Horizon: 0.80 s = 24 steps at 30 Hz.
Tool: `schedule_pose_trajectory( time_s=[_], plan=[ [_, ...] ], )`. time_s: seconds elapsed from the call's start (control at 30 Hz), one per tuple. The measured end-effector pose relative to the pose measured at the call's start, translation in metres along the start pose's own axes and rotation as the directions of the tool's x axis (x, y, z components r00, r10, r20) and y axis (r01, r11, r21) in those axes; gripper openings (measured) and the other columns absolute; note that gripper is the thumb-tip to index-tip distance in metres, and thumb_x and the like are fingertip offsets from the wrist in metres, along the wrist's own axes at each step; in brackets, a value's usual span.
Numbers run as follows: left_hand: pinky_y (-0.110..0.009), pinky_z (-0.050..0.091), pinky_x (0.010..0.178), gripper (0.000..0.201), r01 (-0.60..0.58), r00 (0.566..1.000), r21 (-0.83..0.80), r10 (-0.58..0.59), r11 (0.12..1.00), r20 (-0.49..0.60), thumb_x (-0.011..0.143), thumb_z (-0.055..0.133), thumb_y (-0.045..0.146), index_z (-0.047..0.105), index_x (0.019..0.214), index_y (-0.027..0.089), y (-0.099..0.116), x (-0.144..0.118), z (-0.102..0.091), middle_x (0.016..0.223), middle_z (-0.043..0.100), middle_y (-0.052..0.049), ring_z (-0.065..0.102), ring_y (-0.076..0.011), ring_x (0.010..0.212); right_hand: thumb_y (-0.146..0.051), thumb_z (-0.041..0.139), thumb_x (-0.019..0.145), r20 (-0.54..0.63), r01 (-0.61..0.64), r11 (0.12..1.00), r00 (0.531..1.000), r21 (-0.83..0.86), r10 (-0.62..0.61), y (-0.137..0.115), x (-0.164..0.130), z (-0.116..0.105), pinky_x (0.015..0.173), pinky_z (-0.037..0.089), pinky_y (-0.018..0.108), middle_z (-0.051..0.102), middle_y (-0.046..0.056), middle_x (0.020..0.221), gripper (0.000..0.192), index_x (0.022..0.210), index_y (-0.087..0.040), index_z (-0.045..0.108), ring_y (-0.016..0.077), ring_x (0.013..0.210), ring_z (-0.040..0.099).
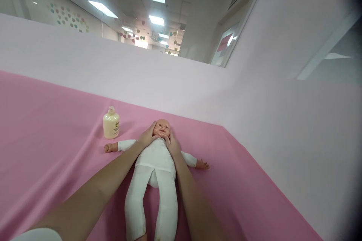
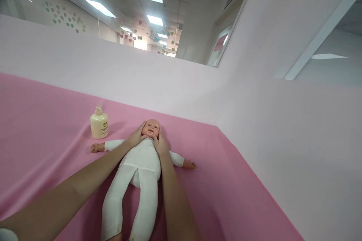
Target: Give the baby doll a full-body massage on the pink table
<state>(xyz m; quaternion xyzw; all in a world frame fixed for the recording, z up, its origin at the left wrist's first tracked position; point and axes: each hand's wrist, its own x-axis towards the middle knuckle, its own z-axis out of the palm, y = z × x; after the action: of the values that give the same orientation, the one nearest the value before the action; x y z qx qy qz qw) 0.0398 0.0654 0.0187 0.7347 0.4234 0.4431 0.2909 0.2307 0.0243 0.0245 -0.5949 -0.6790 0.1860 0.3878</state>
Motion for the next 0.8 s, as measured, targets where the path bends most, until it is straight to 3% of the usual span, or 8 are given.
schedule_pose_trajectory(
  time_s=[0.23, 0.33, 0.43, 0.53, 0.63, 0.67, 0.73, 0.8],
  plan=[
    [-0.051, 0.038, 0.111, 0.075, 0.097, 0.995, 0.055, -0.096, 0.994, -0.02, 0.086, 0.061, 0.046, 0.036, 0.152, 0.02, 0.003, -0.014, -0.007, 0.15, 0.049, -0.017, 0.05, -0.0366, 0.135, -0.034, 0.029, 0.098, -0.019, 0.043, 0.985, 0.999, -0.164, -0.047, -0.003, -0.02, -0.009, 0.092, 0.05, 0.041, 0.07, 0.014, 0.123, 0.058, 0.153, -0.019, 0.035, 0.0311, 0.107, 0.068],
    [-0.053, 0.035, 0.112, 0.067, 0.148, 0.984, -0.065, -0.153, 0.987, -0.089, 0.082, 0.066, 0.049, 0.052, 0.141, 0.019, 0.002, -0.022, -0.007, 0.14, 0.058, -0.019, 0.053, -0.0386, 0.131, -0.028, 0.032, 0.096, -0.028, 0.035, 0.987, 0.999, -0.157, -0.04, -0.002, -0.025, -0.011, 0.095, 0.049, 0.039, 0.068, 0.013, 0.128, 0.056, 0.152, -0.02, 0.039, 0.0289, 0.11, 0.067],
    [-0.048, 0.036, 0.113, 0.057, 0.128, 0.98, -0.184, -0.152, 0.975, -0.126, 0.08, 0.068, 0.05, 0.062, 0.129, 0.02, 0.005, -0.024, -0.009, 0.136, 0.062, -0.018, 0.054, -0.034, 0.131, -0.028, 0.034, 0.096, -0.035, 0.03, 0.993, 0.999, -0.116, -0.035, 0.001, -0.03, -0.011, 0.099, 0.048, 0.039, 0.068, 0.013, 0.13, 0.054, 0.148, -0.019, 0.045, 0.0274, 0.115, 0.065],
    [-0.044, 0.036, 0.115, 0.057, 0.103, 0.965, -0.292, -0.166, 0.951, -0.201, 0.084, 0.062, 0.055, 0.06, 0.128, 0.02, 0.015, -0.019, -0.025, 0.145, 0.054, -0.017, 0.05, -0.0299, 0.136, -0.03, 0.034, 0.096, -0.043, 0.029, 0.996, 0.999, -0.079, -0.033, 0.003, -0.035, -0.012, 0.103, 0.047, 0.04, 0.067, 0.012, 0.131, 0.052, 0.143, -0.017, 0.051, 0.0262, 0.12, 0.063],
    [-0.044, 0.042, 0.109, 0.059, 0.078, 0.932, -0.42, -0.216, 0.904, -0.292, 0.092, 0.044, 0.061, 0.05, 0.136, 0.022, 0.03, -0.011, -0.061, 0.151, 0.046, -0.016, 0.05, -0.0265, 0.135, -0.029, 0.035, 0.095, -0.042, 0.052, 0.996, 0.998, -0.07, -0.055, 0.003, -0.04, -0.013, 0.105, 0.045, 0.039, 0.068, 0.008, 0.129, 0.047, 0.132, -0.02, 0.062, 0.0237, 0.12, 0.063],
    [-0.041, 0.046, 0.106, 0.057, 0.048, 0.923, -0.484, -0.224, 0.874, -0.313, 0.095, 0.037, 0.061, 0.049, 0.136, 0.024, 0.035, -0.01, -0.075, 0.15, 0.048, -0.014, 0.054, -0.0235, 0.131, -0.029, 0.034, 0.095, -0.036, 0.06, 0.996, 0.997, -0.071, -0.062, 0.002, -0.04, -0.013, 0.105, 0.046, 0.038, 0.069, 0.008, 0.127, 0.046, 0.128, -0.021, 0.064, 0.0234, 0.119, 0.063],
    [-0.036, 0.051, 0.099, 0.047, -0.058, 0.891, -0.801, -0.331, 0.596, -0.311, 0.095, 0.04, 0.061, 0.059, 0.119, 0.025, 0.045, -0.008, -0.103, 0.137, 0.059, -0.013, 0.062, -0.0207, 0.119, -0.028, 0.034, 0.094, -0.021, 0.066, 0.995, 0.997, -0.074, -0.068, 0.002, -0.041, -0.014, 0.104, 0.046, 0.038, 0.07, 0.008, 0.124, 0.045, 0.124, -0.019, 0.067, 0.0235, 0.116, 0.064],
    [-0.032, 0.055, 0.09, 0.045, -0.186, 0.864, -0.937, -0.404, 0.297, -0.3, 0.097, 0.037, 0.06, 0.063, 0.103, 0.023, 0.052, -0.01, -0.126, 0.113, 0.069, -0.012, 0.067, -0.0174, 0.104, -0.027, 0.034, 0.094, -0.021, 0.068, 0.995, 0.997, -0.071, -0.07, 0.001, -0.04, -0.014, 0.103, 0.046, 0.038, 0.071, 0.009, 0.123, 0.044, 0.122, -0.018, 0.067, 0.0236, 0.115, 0.064]
  ],
)
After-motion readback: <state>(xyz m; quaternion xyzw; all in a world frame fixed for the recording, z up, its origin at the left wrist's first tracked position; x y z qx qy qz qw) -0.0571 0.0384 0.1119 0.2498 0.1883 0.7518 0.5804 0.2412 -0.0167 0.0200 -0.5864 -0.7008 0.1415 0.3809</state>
